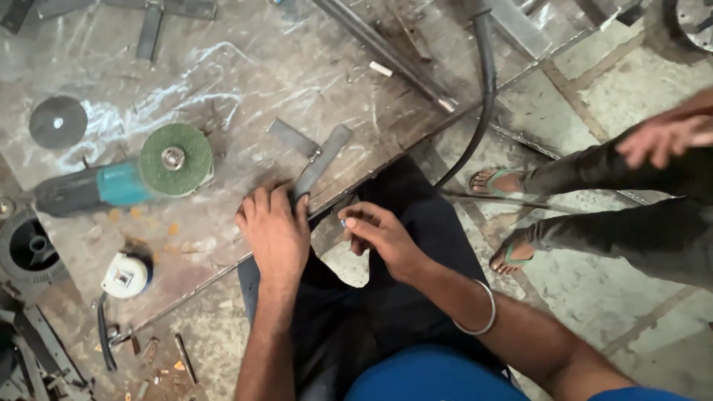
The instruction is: The person aligns two metal bars into a cross shape on a workbench. They use a welding torch to tack the intersection, creating bright sparks. The person then flips the metal piece and continues welding the joint from the other side.
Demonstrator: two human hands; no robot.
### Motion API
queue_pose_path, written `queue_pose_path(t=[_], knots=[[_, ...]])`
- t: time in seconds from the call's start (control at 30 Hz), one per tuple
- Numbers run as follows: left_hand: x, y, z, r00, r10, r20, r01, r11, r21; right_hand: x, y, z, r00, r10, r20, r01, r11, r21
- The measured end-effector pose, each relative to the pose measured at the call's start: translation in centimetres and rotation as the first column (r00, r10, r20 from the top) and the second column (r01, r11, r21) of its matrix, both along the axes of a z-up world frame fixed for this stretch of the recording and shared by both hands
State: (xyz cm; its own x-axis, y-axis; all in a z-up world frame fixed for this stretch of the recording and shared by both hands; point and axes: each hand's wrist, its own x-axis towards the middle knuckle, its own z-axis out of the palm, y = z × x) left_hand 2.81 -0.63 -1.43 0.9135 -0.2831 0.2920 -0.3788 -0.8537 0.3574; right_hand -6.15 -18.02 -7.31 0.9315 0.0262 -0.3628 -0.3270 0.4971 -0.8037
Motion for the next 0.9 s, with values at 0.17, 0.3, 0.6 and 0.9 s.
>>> queue_pose_path(t=[0.17,0.3,0.6,0.9], knots=[[-0.6,0.1,0.1,0.998,-0.028,0.051,0.032,0.997,-0.069,0.0,0.0,-0.4,1.0,0.006,-0.018,-0.005,1.0,0.025],[-0.3,0.3,0.7,1.0,-0.007,0.015,0.009,0.992,-0.123,0.0,-0.6,-0.2,1.0,0.003,0.022,-0.003,1.0,0.006],[0.3,0.1,1.2,1.0,-0.022,-0.022,0.016,0.97,-0.243,-0.3,-1.3,0.2,0.997,-0.05,-0.061,0.047,0.998,-0.038],[-0.7,1.1,0.4,0.995,0.057,0.078,-0.052,0.996,-0.074,-0.6,-1.0,-1.0,0.999,0.001,-0.054,-0.009,0.991,-0.135]])
